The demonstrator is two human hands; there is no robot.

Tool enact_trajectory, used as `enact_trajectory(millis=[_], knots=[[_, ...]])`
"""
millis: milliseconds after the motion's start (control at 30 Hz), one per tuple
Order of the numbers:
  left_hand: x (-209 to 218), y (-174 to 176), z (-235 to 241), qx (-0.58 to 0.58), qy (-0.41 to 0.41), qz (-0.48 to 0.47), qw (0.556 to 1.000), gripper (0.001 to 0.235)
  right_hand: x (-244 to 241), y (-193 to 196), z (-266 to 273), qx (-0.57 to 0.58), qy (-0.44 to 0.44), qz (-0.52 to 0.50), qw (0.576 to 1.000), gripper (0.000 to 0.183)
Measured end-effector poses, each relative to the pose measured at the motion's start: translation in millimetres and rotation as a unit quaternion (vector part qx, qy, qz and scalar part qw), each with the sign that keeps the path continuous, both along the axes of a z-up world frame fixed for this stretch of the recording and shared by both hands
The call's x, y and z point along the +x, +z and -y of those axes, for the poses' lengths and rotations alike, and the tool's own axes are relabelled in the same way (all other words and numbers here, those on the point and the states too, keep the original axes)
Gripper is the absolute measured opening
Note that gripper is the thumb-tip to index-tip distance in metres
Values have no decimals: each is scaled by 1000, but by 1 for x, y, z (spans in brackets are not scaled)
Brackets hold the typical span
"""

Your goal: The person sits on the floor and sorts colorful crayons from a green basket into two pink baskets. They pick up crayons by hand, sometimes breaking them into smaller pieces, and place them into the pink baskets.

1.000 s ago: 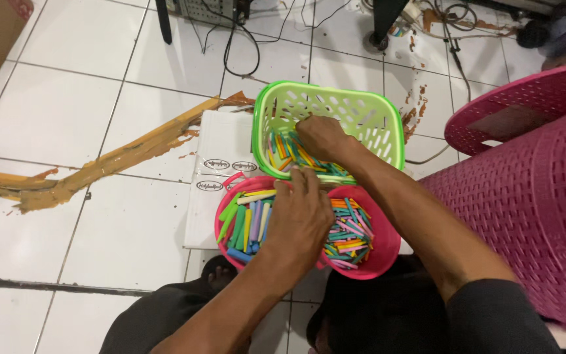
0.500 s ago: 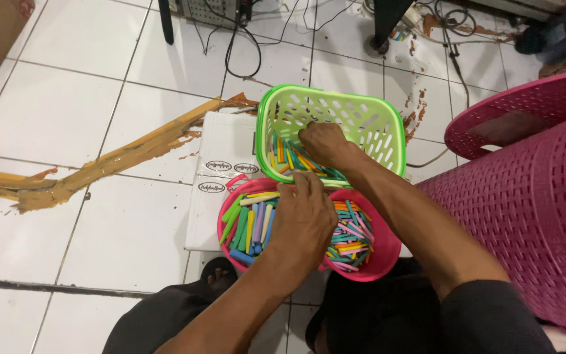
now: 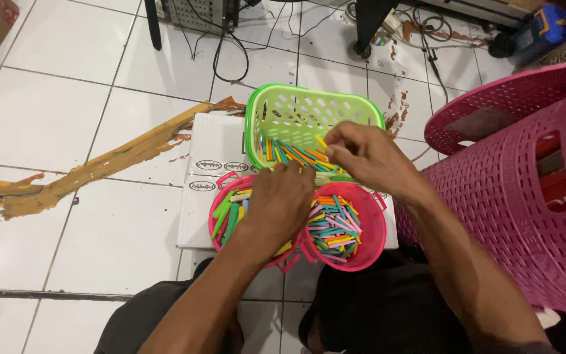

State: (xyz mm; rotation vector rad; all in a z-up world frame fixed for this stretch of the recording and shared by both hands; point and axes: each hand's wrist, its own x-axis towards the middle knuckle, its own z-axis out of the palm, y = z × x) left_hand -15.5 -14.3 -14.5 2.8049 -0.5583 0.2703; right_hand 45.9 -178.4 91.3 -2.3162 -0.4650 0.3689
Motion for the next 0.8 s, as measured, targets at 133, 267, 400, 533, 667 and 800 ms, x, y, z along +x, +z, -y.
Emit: enact_trajectory(millis=[133, 267, 400, 533, 667, 800], knots=[[7, 26, -9, -38, 36, 12, 999, 37, -29, 3, 18, 94, 31, 35, 994, 17], [-1, 46, -8, -100, -20, 91, 991, 44, -36, -22, 38, 163, 24, 7, 986, 18], [-3, 38, 4, -148, -77, 99, 981, 32, -40, -30, 42, 200, 26, -1, 979, 15], [0, 37, 11, -185, -88, 97, 974, 25, -37, -33, 49, 208, 34, 15, 977, 13], [-1, 36, 17, -176, -92, 119, 973, 15, -33, -37, 57, 207, 27, 30, 977, 13], [1, 32, 20, -159, -96, 127, 974, 7, -34, -30, 57, 218, 27, 27, 975, 12]])
